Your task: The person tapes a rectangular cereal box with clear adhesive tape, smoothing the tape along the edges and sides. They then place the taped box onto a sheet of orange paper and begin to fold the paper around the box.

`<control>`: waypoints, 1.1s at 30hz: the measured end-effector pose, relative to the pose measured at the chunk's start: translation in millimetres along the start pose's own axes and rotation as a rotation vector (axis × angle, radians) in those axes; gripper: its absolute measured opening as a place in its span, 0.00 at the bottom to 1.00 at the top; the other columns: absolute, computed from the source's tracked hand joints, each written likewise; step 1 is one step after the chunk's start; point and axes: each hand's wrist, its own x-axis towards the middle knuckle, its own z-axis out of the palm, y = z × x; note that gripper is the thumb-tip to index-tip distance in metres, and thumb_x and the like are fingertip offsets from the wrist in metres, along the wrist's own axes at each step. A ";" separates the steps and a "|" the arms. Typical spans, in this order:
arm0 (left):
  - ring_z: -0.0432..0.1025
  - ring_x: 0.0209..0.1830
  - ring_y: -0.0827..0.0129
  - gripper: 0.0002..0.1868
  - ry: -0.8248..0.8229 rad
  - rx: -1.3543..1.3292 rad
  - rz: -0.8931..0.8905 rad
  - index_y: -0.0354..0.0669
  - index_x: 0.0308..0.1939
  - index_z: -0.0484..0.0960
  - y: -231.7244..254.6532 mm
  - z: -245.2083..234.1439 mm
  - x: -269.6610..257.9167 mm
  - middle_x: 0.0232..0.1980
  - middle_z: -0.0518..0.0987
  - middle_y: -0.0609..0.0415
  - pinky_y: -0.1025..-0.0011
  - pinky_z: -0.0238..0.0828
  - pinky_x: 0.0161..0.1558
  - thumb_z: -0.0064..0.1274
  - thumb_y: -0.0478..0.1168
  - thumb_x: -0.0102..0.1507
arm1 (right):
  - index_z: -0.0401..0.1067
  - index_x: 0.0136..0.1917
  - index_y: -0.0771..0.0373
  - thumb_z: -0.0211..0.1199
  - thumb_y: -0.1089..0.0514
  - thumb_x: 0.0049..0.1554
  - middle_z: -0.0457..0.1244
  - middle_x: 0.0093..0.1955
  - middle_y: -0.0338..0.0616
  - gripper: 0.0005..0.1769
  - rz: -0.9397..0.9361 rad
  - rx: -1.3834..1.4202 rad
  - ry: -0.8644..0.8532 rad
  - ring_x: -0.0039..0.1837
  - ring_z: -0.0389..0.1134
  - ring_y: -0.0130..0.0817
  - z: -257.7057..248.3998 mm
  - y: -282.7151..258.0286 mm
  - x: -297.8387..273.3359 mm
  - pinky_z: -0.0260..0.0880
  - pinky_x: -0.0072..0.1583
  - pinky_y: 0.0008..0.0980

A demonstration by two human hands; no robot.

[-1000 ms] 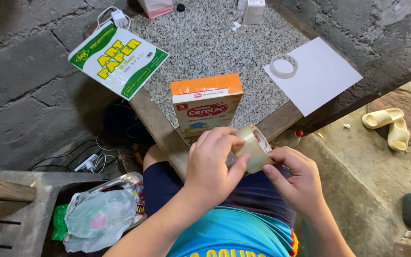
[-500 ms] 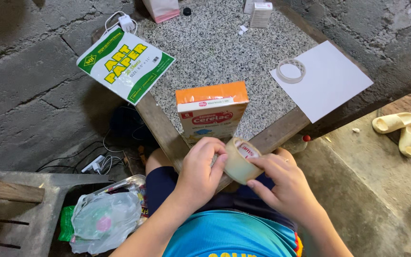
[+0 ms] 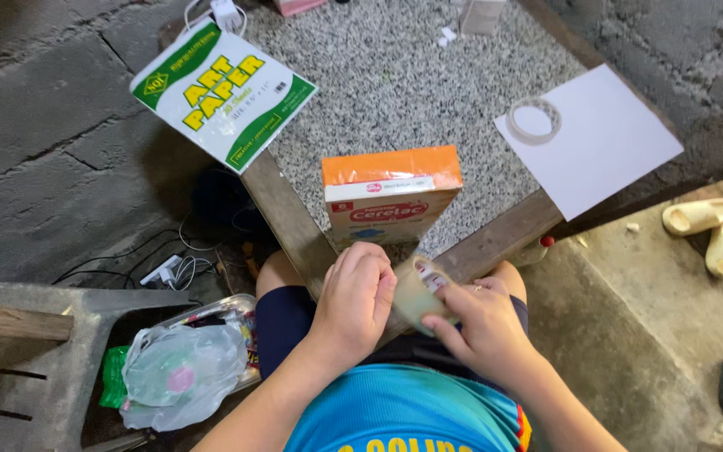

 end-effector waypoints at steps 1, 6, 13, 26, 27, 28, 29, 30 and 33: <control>0.71 0.47 0.49 0.05 -0.006 -0.018 0.021 0.39 0.40 0.72 0.9 0.3 -0.7 0.47 0.76 0.46 0.56 0.66 0.49 0.51 0.36 0.67 | 0.71 0.62 0.63 0.65 0.48 0.52 0.68 0.34 0.49 0.27 0.081 -0.047 0.003 0.42 0.69 0.51 2.7 -1.3 2.2 0.62 0.51 0.48; 0.71 0.48 0.48 0.05 -0.060 -0.111 0.069 0.39 0.40 0.71 7.9 10.3 -5.3 0.47 0.75 0.45 0.58 0.67 0.51 0.51 0.36 0.68 | 0.72 0.61 0.64 0.66 0.47 0.52 0.66 0.30 0.55 0.28 0.351 -0.151 0.090 0.36 0.68 0.54 10.8 -0.2 12.5 0.66 0.40 0.49; 0.73 0.44 0.68 0.08 -0.239 -0.449 -0.400 0.36 0.40 0.73 -18.4 8.1 8.6 0.47 0.80 0.47 0.68 0.72 0.47 0.51 0.38 0.68 | 0.74 0.44 0.66 0.67 0.49 0.54 0.68 0.33 0.47 0.16 0.448 0.383 -0.083 0.35 0.70 0.41 2.3 11.4 7.3 0.69 0.40 0.37; 0.77 0.40 0.71 0.09 -0.294 -0.357 -0.420 0.36 0.34 0.74 -0.1 -41.5 28.3 0.45 0.86 0.48 0.70 0.76 0.42 0.56 0.37 0.65 | 0.68 0.50 0.61 0.70 0.54 0.55 0.69 0.60 0.46 0.15 -0.127 0.668 -0.230 0.70 0.67 0.48 6.4 29.9 9.2 0.64 0.72 0.46; 0.79 0.42 0.68 0.09 -0.294 -0.318 -0.358 0.36 0.35 0.74 2.5 -45.0 29.0 0.44 0.86 0.47 0.68 0.76 0.44 0.56 0.37 0.65 | 0.68 0.53 0.62 0.70 0.53 0.54 0.69 0.60 0.45 0.18 -0.087 0.670 -0.222 0.70 0.68 0.47 12.9 26.8 8.9 0.65 0.72 0.46; 0.80 0.42 0.64 0.09 -0.298 -0.270 -0.333 0.36 0.35 0.75 6.1 -47.8 28.9 0.44 0.86 0.46 0.67 0.76 0.44 0.56 0.38 0.65 | 0.69 0.56 0.62 0.71 0.53 0.52 0.68 0.61 0.47 0.22 -0.060 0.629 -0.211 0.69 0.68 0.48 18.9 23.5 8.6 0.64 0.70 0.46; 0.80 0.43 0.60 0.09 -0.298 -0.222 -0.305 0.36 0.35 0.75 9.9 -50.4 29.4 0.43 0.85 0.45 0.66 0.76 0.44 0.57 0.38 0.64 | 0.69 0.59 0.63 0.72 0.52 0.51 0.67 0.62 0.48 0.26 -0.038 0.586 -0.201 0.68 0.67 0.49 23.9 21.3 11.1 0.64 0.69 0.46; 0.81 0.43 0.57 0.09 -0.297 -0.174 -0.277 0.37 0.36 0.76 12.9 -53.2 30.4 0.43 0.85 0.45 0.65 0.76 0.43 0.57 0.39 0.64 | 0.69 0.62 0.63 0.73 0.52 0.49 0.66 0.62 0.49 0.30 -0.016 0.542 -0.190 0.67 0.67 0.50 29.1 19.7 14.6 0.64 0.68 0.47; 0.80 0.39 0.53 0.09 -0.335 -0.128 -0.382 0.38 0.35 0.76 18.8 -56.5 31.5 0.38 0.84 0.46 0.63 0.75 0.39 0.57 0.40 0.62 | 0.68 0.64 0.63 0.74 0.45 0.48 0.66 0.61 0.50 0.36 -0.218 0.482 -0.155 0.63 0.66 0.52 48.8 18.0 28.4 0.65 0.64 0.48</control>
